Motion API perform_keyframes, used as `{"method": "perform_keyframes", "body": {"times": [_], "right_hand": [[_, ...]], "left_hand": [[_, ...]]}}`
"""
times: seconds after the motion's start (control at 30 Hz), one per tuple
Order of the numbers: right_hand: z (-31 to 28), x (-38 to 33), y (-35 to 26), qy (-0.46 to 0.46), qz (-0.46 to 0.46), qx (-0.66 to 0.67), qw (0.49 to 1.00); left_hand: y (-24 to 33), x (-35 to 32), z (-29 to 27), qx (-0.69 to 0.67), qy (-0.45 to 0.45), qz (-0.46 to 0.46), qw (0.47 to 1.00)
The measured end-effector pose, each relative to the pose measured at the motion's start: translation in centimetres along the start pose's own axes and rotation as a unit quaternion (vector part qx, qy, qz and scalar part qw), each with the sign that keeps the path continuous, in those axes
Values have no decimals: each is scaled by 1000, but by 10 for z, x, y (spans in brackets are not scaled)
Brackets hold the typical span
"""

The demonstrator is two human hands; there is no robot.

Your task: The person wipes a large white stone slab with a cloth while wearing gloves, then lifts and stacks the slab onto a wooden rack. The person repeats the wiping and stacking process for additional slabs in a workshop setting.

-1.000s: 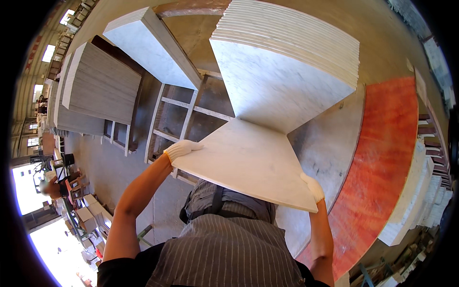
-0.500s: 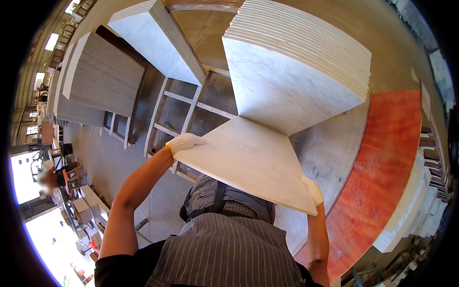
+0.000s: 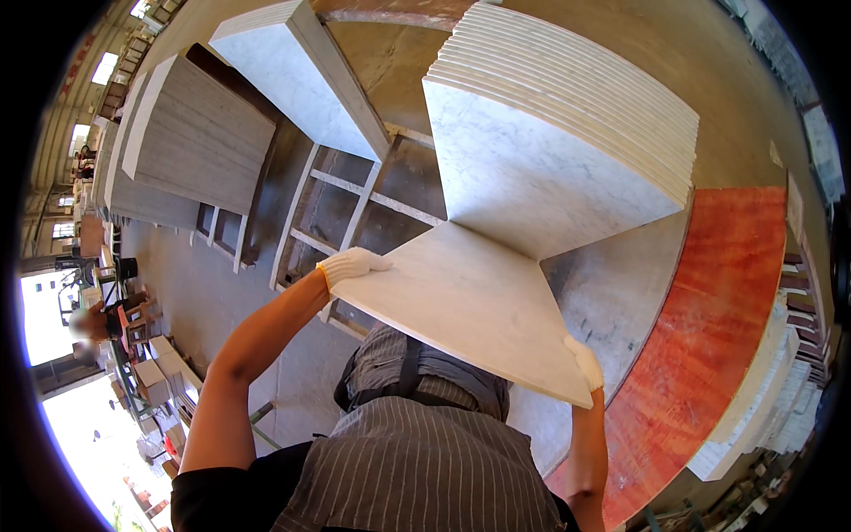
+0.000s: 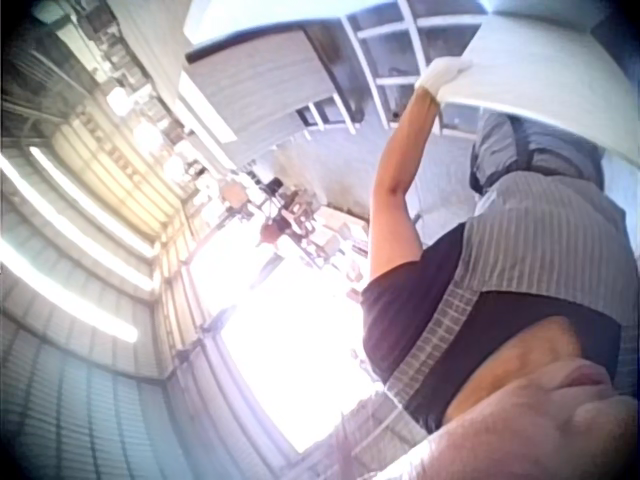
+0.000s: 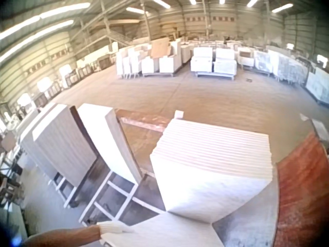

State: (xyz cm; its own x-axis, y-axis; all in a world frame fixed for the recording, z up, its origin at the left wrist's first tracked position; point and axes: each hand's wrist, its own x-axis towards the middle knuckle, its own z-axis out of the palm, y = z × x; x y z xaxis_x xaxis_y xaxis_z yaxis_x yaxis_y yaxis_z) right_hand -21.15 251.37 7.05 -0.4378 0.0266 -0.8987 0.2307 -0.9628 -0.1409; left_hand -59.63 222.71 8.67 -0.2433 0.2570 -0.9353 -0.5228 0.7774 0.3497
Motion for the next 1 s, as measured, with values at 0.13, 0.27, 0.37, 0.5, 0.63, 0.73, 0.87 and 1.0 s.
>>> {"method": "perform_keyframes", "body": {"times": [0.13,0.27,0.37,0.5,0.63,0.73,0.87,1.0], "right_hand": [[2,1,-6,-5,-29,-29,999],[-47,33,-2,-59,-256,-323,909],[-26,27,-50,-8,-155,-368,917],[-18,71,-87,-114,-107,148,977],[32,71,-106,-58,-169,272,946],[24,103,-114,-55,-167,244,954],[66,113,-88,-31,-128,182,974],[84,130,-38,-108,-68,75,989]], "left_hand": [[14,-7,4,-9,7,13,1000],[24,8,-3,2,-19,34,999],[54,6,-10,30,-107,75,991],[97,10,-4,-297,-197,49,933],[84,12,0,-376,-42,234,896],[38,31,1,-46,93,332,938],[-134,62,-8,430,247,515,699],[-319,26,8,140,252,129,949]]}}
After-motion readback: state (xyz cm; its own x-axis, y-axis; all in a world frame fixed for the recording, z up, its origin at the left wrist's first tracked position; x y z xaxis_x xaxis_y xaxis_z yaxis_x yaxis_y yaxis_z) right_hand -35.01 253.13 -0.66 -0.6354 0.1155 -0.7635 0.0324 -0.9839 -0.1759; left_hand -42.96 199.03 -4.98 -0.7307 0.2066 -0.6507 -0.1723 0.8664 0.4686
